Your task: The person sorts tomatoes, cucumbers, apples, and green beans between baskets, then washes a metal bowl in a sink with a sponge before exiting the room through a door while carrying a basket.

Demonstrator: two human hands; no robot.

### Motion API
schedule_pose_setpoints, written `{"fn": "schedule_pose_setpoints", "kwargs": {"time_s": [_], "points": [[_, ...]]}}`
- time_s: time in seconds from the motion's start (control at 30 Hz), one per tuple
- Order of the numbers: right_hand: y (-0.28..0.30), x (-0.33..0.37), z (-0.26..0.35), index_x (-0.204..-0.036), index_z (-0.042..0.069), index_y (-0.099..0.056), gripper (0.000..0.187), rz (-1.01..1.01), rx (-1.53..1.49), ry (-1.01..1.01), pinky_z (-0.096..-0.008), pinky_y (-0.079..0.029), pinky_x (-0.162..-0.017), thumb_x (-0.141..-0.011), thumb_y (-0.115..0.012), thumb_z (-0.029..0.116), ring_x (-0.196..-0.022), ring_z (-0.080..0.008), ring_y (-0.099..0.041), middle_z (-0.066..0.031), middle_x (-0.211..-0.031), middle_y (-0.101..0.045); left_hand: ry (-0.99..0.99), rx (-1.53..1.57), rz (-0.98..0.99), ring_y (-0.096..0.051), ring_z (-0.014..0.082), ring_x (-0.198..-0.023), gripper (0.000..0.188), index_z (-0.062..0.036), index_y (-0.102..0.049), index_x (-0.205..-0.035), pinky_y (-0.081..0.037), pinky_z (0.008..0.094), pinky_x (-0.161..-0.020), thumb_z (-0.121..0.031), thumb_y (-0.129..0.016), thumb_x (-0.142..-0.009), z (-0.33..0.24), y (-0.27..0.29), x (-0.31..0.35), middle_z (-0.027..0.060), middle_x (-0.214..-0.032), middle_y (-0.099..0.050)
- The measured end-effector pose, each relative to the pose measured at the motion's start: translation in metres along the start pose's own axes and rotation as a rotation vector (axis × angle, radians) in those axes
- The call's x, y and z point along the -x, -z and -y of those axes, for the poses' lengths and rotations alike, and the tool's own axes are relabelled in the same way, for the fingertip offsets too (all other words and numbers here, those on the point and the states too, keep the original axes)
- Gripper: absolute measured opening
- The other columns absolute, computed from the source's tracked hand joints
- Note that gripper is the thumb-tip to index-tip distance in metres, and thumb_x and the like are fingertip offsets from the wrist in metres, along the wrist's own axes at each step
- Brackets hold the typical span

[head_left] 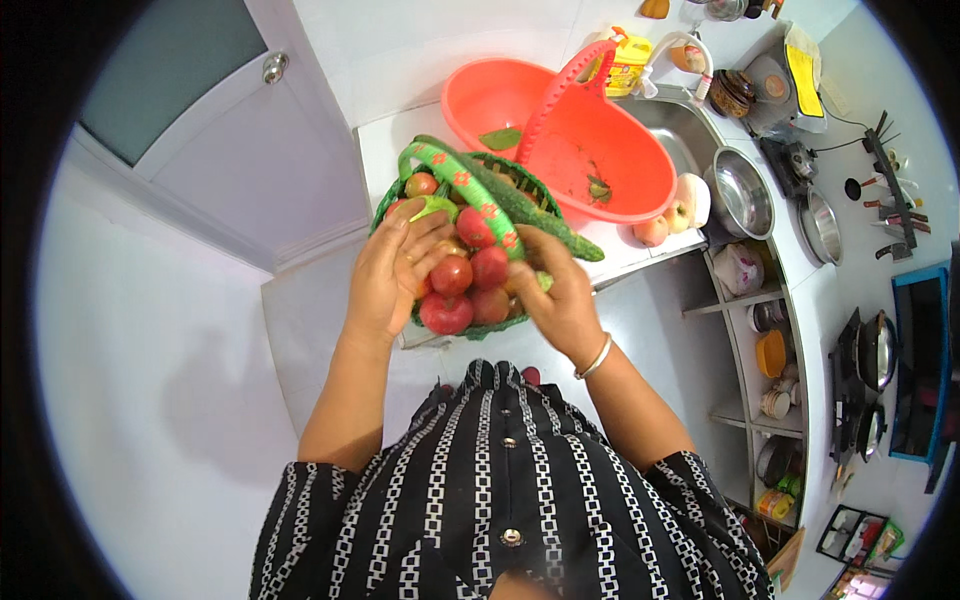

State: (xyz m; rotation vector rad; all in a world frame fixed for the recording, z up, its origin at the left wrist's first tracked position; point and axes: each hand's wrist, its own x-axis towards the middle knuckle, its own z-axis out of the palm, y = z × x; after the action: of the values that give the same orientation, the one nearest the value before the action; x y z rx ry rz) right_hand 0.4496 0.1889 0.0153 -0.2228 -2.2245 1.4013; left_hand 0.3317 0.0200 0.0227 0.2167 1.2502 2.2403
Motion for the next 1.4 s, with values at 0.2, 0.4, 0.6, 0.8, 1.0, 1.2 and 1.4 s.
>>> {"fn": "schedule_pose_setpoints", "kwargs": {"time_s": [0.2,0.4,0.6,0.8,1.0,1.2,1.4], "points": [[-0.007,-0.033,0.013,-0.111,-0.002,-0.058,0.033,0.122,-0.038,-0.124,-0.0376,-0.048,-0.071,-0.084,-0.061,0.017,-0.077,-0.0328,-0.062,-0.0193,-0.082,-0.062,0.085,0.244,0.091,-0.056,0.0318,-0.113,0.036,0.0049,-0.046,-0.122,-0.047,0.0431,-0.095,-0.019,-0.044,-0.095,-0.011,-0.045,-0.044,0.0207,-0.119,-0.056],[0.009,-0.007,0.029,-0.103,-0.002,-0.060,0.026,0.049,-0.151,-0.225,-0.0332,-0.046,-0.064,-0.084,-0.062,0.016,-0.067,-0.0217,-0.057,-0.0150,-0.076,-0.059,0.089,0.061,0.151,-0.060,0.0327,-0.104,0.020,0.0022,-0.046,-0.109,-0.053,0.0425,-0.083,-0.006,-0.048,-0.090,-0.014,-0.073,-0.022,0.0242,-0.113,-0.058],[0.061,0.052,0.065,-0.096,0.000,-0.059,0.018,-0.009,-0.267,-0.251,-0.0313,-0.045,-0.064,-0.088,-0.060,0.016,-0.068,-0.0166,-0.054,-0.0117,-0.075,-0.058,0.142,0.026,0.348,-0.061,0.0301,-0.103,0.028,0.0049,-0.045,-0.117,-0.054,0.0403,-0.084,-0.007,-0.047,-0.092,-0.009,-0.127,0.025,0.0243,-0.116,-0.057],[0.141,0.150,0.070,-0.099,0.000,-0.059,0.020,-0.043,-0.299,-0.291,-0.0324,-0.046,-0.064,-0.088,-0.060,0.017,-0.069,-0.0190,-0.056,-0.0119,-0.076,-0.059,0.250,-0.072,0.432,-0.063,0.0279,-0.099,0.032,0.0029,-0.046,-0.118,-0.055,0.0385,-0.082,-0.009,-0.051,-0.089,0.045,-0.201,0.094,0.0207,-0.113,-0.059],[0.227,0.241,0.036,-0.098,-0.001,-0.058,0.020,-0.103,-0.375,-0.411,-0.0348,-0.048,-0.059,-0.088,-0.058,0.017,-0.061,-0.0197,-0.060,-0.0119,-0.068,-0.060,0.439,-0.057,0.480,-0.064,0.0274,-0.092,0.032,0.0049,-0.049,-0.115,-0.055,0.0383,-0.081,-0.007,-0.051,-0.086,0.147,-0.271,0.138,0.0190,-0.104,-0.062],[0.285,0.302,-0.082,-0.092,0.000,-0.059,0.022,-0.284,-0.062,-0.519,-0.0414,-0.047,-0.063,-0.085,-0.060,0.021,-0.069,-0.0358,-0.062,-0.0206,-0.075,-0.061,0.743,-0.151,0.471,-0.064,0.0251,-0.082,0.023,0.0033,-0.053,-0.108,-0.054,0.0364,-0.076,-0.004,-0.049,-0.086,0.295,-0.328,0.117,0.0153,-0.094,-0.063],[0.342,0.311,-0.243,-0.109,-0.002,-0.057,0.035,-0.378,-0.187,-0.900,-0.0373,-0.049,-0.075,-0.084,-0.060,0.022,-0.078,-0.0285,-0.064,-0.0181,-0.088,-0.065,0.899,-0.414,0.507,-0.061,0.0213,-0.074,0.018,0.0009,-0.053,-0.099,-0.052,0.0333,-0.067,-0.002,-0.054,-0.081,0.479,-0.364,0.055,0.0107,-0.087,-0.060]]}}
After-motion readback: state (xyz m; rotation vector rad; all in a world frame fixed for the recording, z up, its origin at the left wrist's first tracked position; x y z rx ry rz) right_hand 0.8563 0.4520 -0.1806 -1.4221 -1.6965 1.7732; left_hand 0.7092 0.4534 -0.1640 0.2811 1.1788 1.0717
